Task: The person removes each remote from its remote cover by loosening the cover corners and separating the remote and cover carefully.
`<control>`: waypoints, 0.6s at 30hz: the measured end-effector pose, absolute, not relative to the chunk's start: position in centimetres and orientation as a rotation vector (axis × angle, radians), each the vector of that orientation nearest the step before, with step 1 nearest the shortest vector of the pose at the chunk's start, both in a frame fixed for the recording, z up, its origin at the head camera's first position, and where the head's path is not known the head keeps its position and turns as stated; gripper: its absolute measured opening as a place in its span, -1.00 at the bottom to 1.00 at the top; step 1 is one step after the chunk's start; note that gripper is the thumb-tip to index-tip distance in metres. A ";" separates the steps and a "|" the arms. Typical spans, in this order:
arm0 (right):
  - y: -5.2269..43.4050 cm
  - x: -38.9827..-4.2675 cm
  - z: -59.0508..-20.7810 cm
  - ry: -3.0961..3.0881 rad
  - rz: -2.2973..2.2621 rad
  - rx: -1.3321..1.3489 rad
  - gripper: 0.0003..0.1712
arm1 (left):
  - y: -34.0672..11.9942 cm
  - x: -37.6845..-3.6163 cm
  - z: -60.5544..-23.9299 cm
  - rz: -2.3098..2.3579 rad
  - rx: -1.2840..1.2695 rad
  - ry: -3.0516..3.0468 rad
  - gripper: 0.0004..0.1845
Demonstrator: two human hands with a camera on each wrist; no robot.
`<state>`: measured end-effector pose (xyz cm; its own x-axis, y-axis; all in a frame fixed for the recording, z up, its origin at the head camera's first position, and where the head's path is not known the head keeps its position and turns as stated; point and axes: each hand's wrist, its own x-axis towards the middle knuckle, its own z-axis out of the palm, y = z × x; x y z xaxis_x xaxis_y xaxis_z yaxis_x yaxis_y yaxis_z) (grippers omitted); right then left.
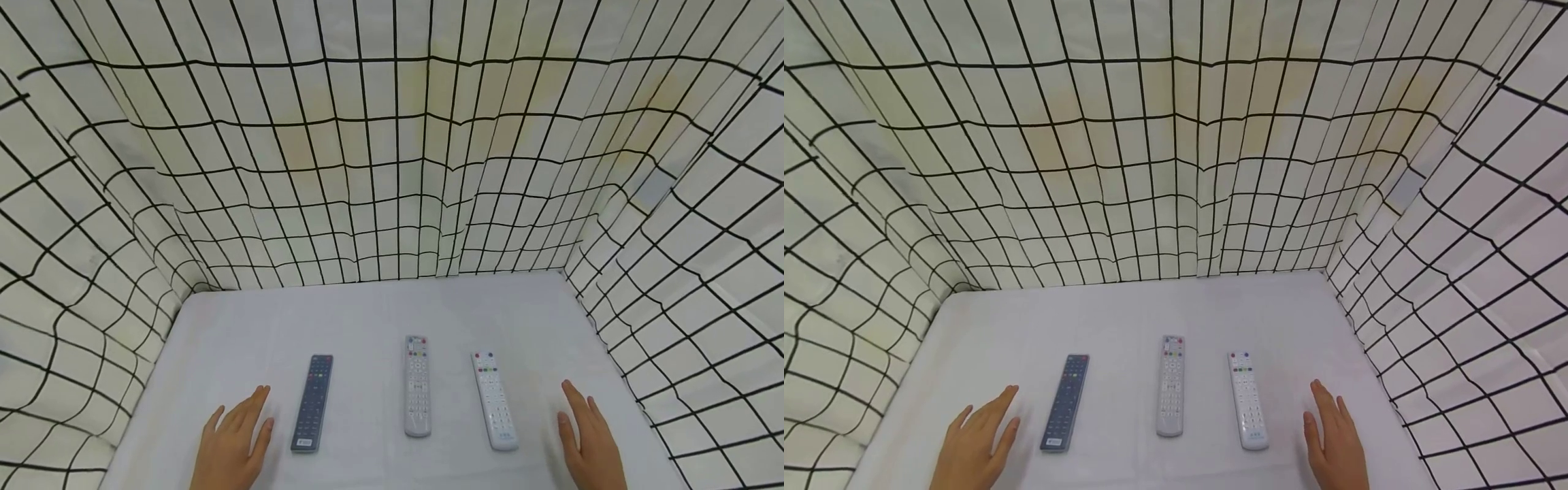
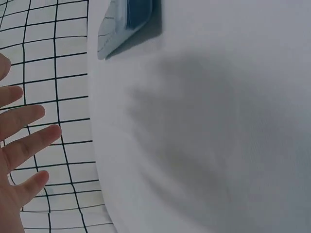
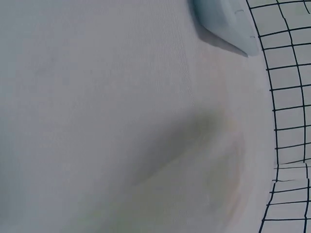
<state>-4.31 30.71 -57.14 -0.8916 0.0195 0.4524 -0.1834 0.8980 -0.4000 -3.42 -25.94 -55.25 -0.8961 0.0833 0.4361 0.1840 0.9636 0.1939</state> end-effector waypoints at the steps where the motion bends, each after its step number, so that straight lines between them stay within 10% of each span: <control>1: 30.3 -4.2 -57.1 -2.601 0.625 0.077 -0.40 | -25.6 -3.4 -55.2 -0.338 -0.198 -2.660 -0.36; 18: 24.7 -4.2 -56.6 -2.512 0.873 -0.140 -0.57 | -18.8 -3.6 -54.1 -0.721 -0.032 -2.699 -0.39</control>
<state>-4.24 24.67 -56.63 -0.8823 0.2449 0.4020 -0.0571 0.7919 -0.6079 -3.60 -18.85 -54.07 -0.9399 -0.0662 0.3350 0.1096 0.8706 0.4796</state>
